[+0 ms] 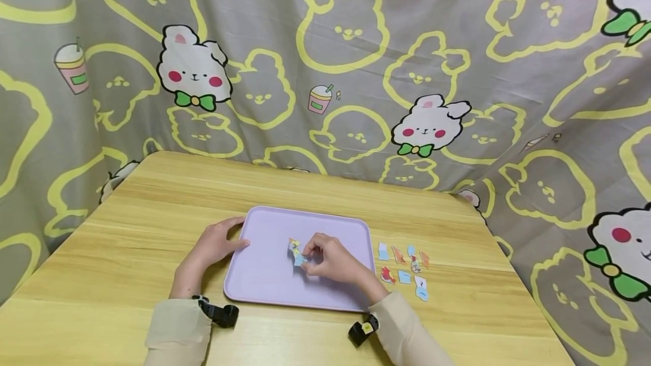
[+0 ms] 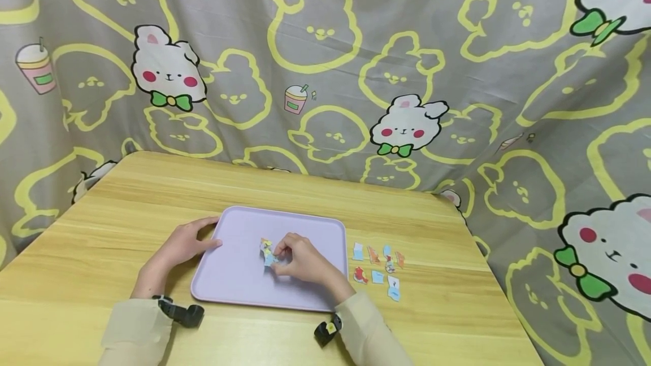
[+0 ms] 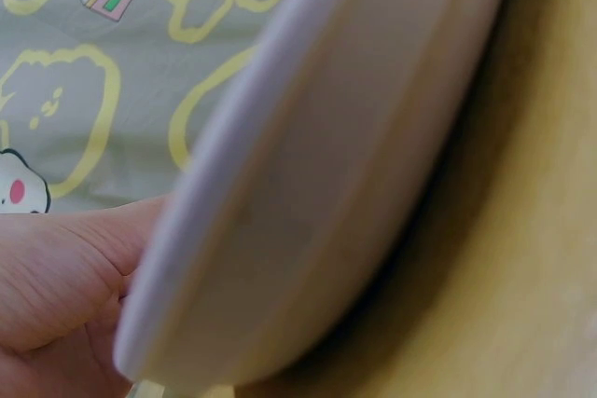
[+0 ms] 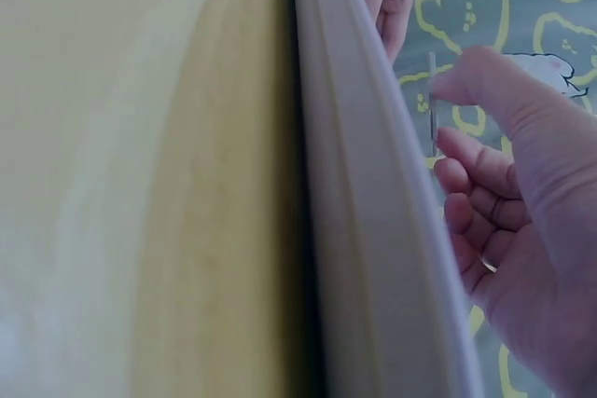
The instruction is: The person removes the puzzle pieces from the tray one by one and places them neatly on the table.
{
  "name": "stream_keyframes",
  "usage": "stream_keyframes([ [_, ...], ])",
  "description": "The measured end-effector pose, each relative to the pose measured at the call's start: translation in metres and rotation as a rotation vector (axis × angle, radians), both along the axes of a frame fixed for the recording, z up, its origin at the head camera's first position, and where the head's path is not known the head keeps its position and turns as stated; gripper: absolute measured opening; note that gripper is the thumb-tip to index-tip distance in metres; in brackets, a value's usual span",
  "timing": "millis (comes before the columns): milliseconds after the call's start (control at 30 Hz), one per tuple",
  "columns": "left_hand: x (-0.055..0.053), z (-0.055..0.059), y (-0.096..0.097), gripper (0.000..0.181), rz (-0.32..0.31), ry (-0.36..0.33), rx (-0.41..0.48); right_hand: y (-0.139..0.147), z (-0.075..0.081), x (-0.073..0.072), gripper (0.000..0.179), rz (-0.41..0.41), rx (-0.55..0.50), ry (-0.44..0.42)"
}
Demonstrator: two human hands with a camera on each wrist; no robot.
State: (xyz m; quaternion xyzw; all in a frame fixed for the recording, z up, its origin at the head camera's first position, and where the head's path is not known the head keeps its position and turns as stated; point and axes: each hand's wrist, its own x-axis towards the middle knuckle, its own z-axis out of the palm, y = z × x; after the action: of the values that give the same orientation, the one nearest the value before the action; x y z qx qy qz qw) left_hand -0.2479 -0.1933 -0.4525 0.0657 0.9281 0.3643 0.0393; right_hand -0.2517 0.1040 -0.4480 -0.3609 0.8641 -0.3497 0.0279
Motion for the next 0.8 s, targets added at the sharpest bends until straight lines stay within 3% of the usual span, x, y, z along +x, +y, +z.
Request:
stream_keyframes([
  [800,0.001,0.002,0.000,0.063,-0.005,0.000,0.008,0.014,-0.004,0.003,0.017,-0.042,-0.022,-0.009],
])
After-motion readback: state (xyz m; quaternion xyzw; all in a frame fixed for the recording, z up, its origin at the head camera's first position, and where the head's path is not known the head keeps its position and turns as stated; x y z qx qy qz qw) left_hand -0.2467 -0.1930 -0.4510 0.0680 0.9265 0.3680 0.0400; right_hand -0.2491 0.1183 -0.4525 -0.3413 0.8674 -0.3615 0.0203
